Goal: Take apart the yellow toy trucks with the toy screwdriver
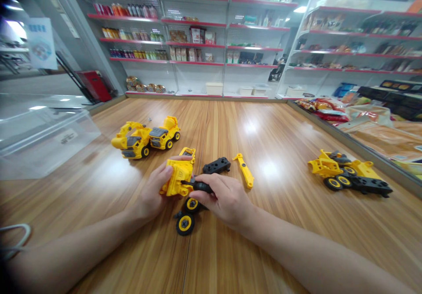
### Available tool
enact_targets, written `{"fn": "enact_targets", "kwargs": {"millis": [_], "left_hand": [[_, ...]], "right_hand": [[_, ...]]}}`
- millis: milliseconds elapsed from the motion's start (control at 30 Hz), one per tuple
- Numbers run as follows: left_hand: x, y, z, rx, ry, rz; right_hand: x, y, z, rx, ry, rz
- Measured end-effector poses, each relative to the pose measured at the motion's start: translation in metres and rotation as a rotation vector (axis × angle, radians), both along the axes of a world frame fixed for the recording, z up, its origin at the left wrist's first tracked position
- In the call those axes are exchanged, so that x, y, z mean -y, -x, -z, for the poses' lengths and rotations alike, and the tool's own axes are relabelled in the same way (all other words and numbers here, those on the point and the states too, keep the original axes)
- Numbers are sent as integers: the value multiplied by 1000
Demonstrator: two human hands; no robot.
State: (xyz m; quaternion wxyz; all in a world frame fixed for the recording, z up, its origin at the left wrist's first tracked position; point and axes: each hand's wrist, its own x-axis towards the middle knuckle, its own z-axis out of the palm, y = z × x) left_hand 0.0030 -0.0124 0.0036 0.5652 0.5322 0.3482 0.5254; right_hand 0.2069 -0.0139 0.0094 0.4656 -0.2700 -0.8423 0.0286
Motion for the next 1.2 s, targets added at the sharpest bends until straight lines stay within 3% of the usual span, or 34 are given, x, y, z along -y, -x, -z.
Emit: {"fn": "enact_targets", "kwargs": {"millis": [233,500,633,967,1200], "left_hand": [[4,0,-4,-79,-55,-8],[4,0,-1,-46,3,88],[4,0,-1,-24,-7,94],[5,1,0,-22,7,121],[5,0,1,1,71,142]], "right_hand": [[1,0,-2,10,-38,15],[5,0,-2,-12,-15,0],[5,0,0,-13,-29,-48],[6,0,-5,-37,18,-1],[5,0,-1,-39,-21,-71]]}}
